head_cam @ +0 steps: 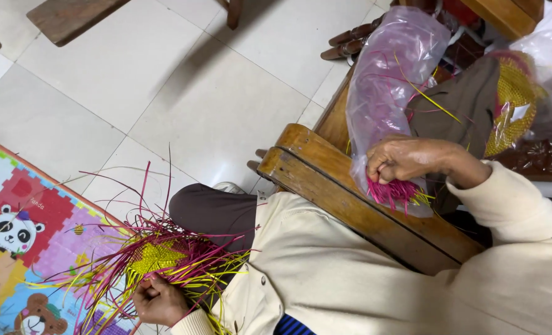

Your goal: A person is weaving a basket by interlacing multiple colored strips together.

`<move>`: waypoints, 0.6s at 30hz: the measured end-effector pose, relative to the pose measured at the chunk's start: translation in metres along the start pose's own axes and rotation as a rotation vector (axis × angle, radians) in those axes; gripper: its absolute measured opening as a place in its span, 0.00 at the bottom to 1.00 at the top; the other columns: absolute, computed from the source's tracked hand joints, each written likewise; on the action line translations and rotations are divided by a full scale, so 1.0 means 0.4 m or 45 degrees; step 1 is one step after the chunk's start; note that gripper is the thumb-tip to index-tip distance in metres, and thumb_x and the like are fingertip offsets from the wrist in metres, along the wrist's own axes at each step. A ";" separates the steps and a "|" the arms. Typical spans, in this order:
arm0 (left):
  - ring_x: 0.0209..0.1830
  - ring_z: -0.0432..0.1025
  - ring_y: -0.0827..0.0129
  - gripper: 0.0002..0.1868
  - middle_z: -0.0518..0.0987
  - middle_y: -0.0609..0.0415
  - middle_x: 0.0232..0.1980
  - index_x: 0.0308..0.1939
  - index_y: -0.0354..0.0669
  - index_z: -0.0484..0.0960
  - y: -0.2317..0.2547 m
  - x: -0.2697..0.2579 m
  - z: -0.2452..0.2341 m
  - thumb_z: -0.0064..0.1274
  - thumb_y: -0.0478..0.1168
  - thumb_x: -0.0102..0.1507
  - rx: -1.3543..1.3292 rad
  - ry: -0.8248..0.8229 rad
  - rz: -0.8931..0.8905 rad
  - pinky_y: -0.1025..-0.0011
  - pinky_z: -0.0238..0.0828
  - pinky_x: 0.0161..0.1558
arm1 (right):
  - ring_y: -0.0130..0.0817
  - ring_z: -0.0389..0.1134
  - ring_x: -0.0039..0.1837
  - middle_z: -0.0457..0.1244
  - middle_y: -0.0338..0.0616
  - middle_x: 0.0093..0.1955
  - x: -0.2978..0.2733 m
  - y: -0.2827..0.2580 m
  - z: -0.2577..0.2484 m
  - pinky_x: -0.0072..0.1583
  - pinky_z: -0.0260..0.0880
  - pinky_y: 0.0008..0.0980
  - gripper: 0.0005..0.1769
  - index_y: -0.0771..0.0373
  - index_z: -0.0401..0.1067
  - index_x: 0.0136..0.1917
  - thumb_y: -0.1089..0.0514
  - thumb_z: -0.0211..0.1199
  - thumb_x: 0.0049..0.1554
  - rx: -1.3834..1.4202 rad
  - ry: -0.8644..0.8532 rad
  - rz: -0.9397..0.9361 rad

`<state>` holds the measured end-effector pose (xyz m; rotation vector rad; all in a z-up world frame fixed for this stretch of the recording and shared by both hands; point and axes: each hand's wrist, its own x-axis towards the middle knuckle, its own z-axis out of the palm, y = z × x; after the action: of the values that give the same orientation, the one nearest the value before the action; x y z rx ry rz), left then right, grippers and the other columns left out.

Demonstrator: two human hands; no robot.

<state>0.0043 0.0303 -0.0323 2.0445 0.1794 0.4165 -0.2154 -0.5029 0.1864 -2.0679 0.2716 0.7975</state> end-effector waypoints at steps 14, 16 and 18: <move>0.24 0.71 0.67 0.07 0.77 0.61 0.25 0.31 0.57 0.77 0.083 0.004 -0.007 0.53 0.50 0.60 0.533 0.041 -0.254 0.64 0.65 0.27 | 0.18 0.77 0.49 0.78 0.20 0.43 0.022 0.187 0.030 0.54 0.72 0.21 0.12 0.45 0.85 0.40 0.50 0.60 0.49 -0.437 0.162 -0.119; 0.22 0.69 0.68 0.07 0.74 0.62 0.22 0.29 0.56 0.76 0.071 -0.005 -0.010 0.54 0.49 0.60 0.501 0.116 -0.147 0.64 0.64 0.26 | 0.17 0.79 0.48 0.79 0.20 0.42 0.032 0.217 0.026 0.53 0.74 0.19 0.11 0.45 0.86 0.39 0.49 0.64 0.46 -0.448 0.191 -0.064; 0.20 0.68 0.68 0.08 0.71 0.63 0.20 0.28 0.55 0.75 0.068 -0.001 -0.009 0.56 0.48 0.60 0.467 0.181 -0.027 0.65 0.63 0.25 | 0.15 0.80 0.46 0.80 0.20 0.41 0.041 0.230 0.014 0.53 0.76 0.18 0.10 0.45 0.88 0.38 0.49 0.68 0.44 -0.453 0.237 -0.004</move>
<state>0.0013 0.0200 -0.0070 2.3698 0.3879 0.5481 -0.2479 -0.5511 0.1132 -2.4829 0.2409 0.6890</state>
